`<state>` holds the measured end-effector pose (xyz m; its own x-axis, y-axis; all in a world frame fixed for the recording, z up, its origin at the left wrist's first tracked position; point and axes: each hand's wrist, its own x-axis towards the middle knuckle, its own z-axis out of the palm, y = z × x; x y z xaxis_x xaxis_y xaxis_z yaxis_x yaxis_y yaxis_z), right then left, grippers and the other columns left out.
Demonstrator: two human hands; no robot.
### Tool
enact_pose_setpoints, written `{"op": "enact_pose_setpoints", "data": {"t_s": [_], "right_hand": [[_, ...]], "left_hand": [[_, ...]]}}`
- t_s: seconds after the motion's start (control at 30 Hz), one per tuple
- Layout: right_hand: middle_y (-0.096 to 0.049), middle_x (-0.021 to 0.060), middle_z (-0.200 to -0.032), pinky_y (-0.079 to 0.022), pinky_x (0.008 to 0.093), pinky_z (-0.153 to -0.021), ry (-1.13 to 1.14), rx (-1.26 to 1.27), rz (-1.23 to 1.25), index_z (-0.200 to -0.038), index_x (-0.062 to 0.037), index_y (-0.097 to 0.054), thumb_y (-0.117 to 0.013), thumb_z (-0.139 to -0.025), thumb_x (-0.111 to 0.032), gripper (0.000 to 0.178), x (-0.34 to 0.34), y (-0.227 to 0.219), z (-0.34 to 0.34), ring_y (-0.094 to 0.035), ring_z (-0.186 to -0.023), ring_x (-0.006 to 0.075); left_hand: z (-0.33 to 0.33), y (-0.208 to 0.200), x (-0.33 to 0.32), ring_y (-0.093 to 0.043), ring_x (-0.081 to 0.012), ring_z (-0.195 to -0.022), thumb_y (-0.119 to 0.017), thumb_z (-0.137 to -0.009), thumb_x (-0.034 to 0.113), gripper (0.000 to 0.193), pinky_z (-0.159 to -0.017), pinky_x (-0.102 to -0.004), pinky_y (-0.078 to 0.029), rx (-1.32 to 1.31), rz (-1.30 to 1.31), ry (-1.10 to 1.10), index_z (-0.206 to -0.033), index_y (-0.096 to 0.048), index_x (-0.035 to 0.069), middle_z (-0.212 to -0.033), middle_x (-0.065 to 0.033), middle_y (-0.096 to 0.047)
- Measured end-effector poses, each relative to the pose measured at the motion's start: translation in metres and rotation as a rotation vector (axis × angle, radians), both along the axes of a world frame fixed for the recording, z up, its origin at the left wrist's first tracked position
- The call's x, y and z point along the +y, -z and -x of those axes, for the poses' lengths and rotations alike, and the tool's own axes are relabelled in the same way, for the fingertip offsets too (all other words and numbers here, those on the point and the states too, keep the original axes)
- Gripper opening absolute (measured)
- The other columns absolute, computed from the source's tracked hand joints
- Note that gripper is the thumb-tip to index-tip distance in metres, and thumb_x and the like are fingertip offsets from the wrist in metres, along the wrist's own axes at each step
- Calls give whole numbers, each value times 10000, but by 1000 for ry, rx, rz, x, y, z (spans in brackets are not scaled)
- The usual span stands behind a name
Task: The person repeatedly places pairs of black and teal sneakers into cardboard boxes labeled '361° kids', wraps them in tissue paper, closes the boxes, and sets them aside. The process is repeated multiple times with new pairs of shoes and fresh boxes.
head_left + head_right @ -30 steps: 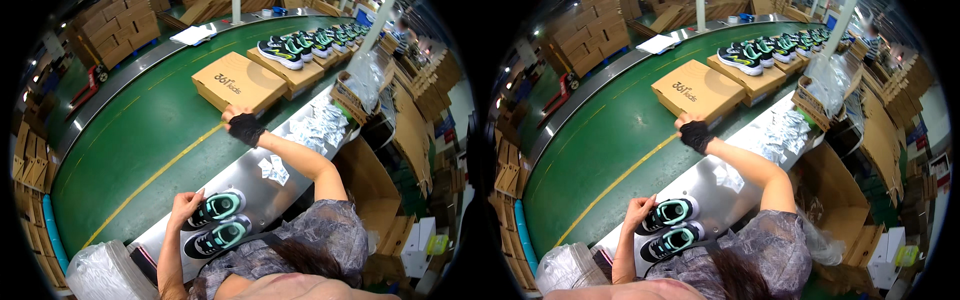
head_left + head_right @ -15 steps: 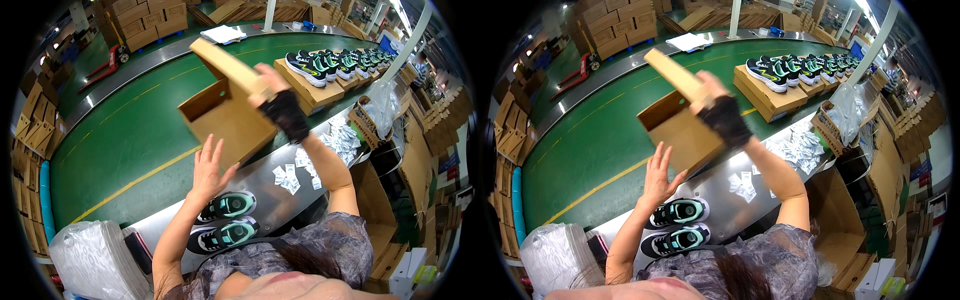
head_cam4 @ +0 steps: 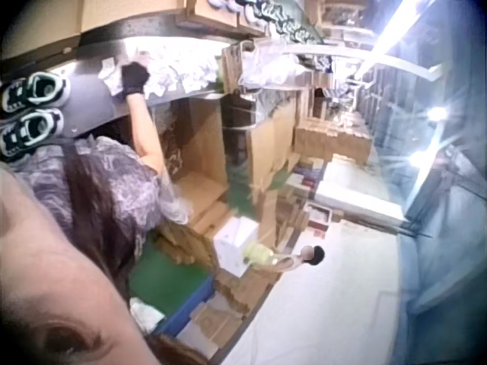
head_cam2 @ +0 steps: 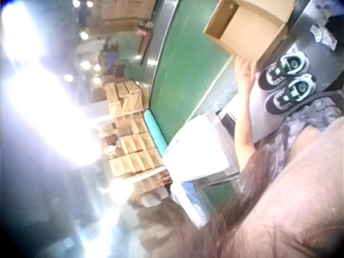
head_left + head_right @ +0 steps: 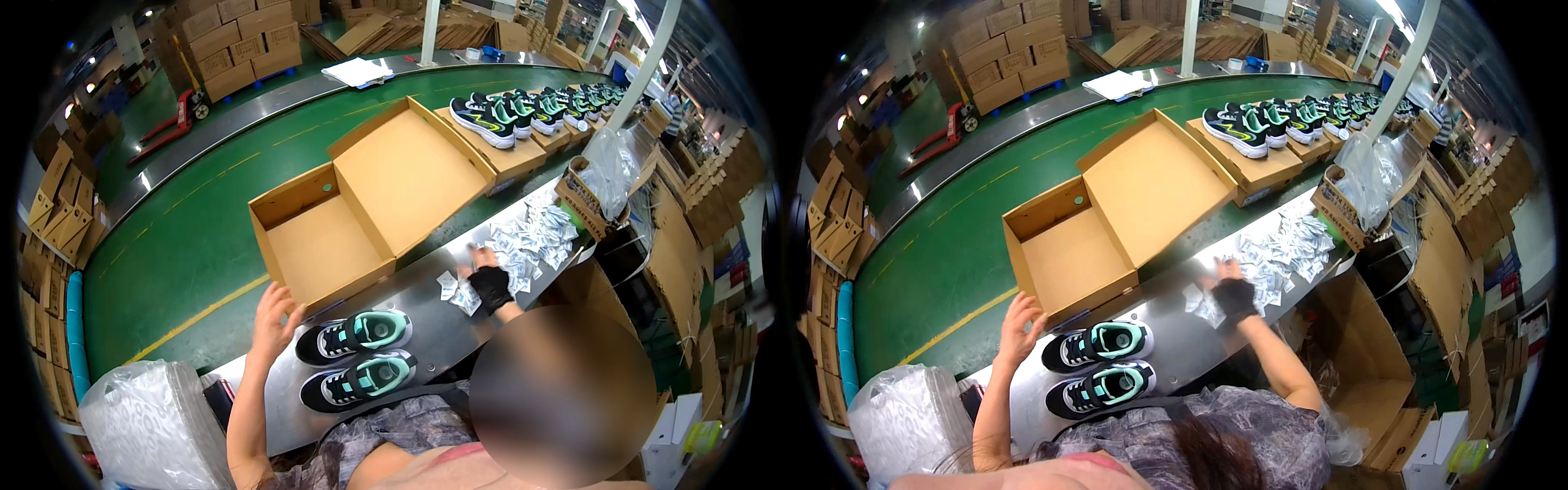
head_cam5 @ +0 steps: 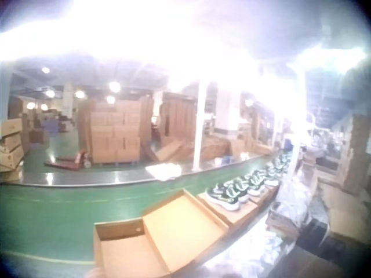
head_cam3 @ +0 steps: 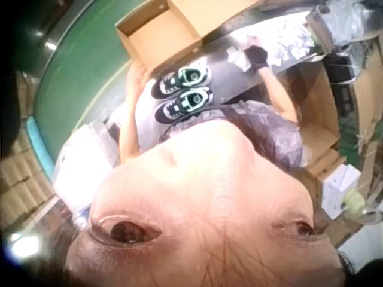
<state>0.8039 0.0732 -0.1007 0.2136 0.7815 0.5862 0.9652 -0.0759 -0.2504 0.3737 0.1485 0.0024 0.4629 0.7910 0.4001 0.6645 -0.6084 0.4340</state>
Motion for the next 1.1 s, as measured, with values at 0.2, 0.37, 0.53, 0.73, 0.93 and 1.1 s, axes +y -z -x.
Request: {"op": "enact_pose_setpoints", "data": {"t_s": [0.2,0.37,0.53,0.73,0.93,1.1], "right_hand": [[-517,97,-750,-450,382,-464,-9,-31,18,-806,-100,-567,-552,-766,-173,85,-12,30,12,-551,-531,289],[-576,131,-755,-461,390,-597,121,416,0,-797,-61,-580,-530,-797,-151,103,-10,4,11,-572,-673,315],[-550,13,-693,-412,236,-574,-70,829,-307,-873,-15,-576,-554,-850,-157,145,24,-76,40,-493,-621,88],[-589,17,-795,-433,199,-580,-393,1299,-216,-1000,-4,-554,-553,-850,-122,191,94,-132,110,-517,-628,65],[-568,58,-932,-445,242,-665,-613,1123,141,-1156,-26,-450,-576,-817,-166,388,94,-137,156,-563,-734,98],[-519,102,-874,-445,290,-644,-609,903,273,-1099,-42,-472,-575,-807,-170,335,71,-117,152,-522,-685,167]], "left_hand": [[90,-47,-28,-560,-231,-961,-559,-829,108,239,-798,-299,-451,-229,91,-371,-1035,-561,-13,-1044,-135,-575],[296,-37,-87,-581,-185,-898,-451,-902,142,322,-732,-278,-476,-656,57,-804,-1184,-479,-10,-1080,-115,-557],[448,18,-172,-402,-314,-1161,-497,-875,284,513,-961,-327,-331,137,428,-1203,-1244,-388,-55,-1269,-211,-404],[353,-8,-149,-73,-321,-1330,-522,-769,554,817,-904,-712,-99,475,603,-1317,-1394,-147,183,-1461,-60,-70],[364,-6,-152,-84,-341,-1325,-472,-825,493,648,-912,-699,-117,402,606,-1235,-1378,-204,286,-1459,-76,-83],[375,-1,-151,-204,-357,-1288,-418,-872,432,472,-952,-616,-181,397,510,-1258,-1316,-361,281,-1424,-93,-218]]}}
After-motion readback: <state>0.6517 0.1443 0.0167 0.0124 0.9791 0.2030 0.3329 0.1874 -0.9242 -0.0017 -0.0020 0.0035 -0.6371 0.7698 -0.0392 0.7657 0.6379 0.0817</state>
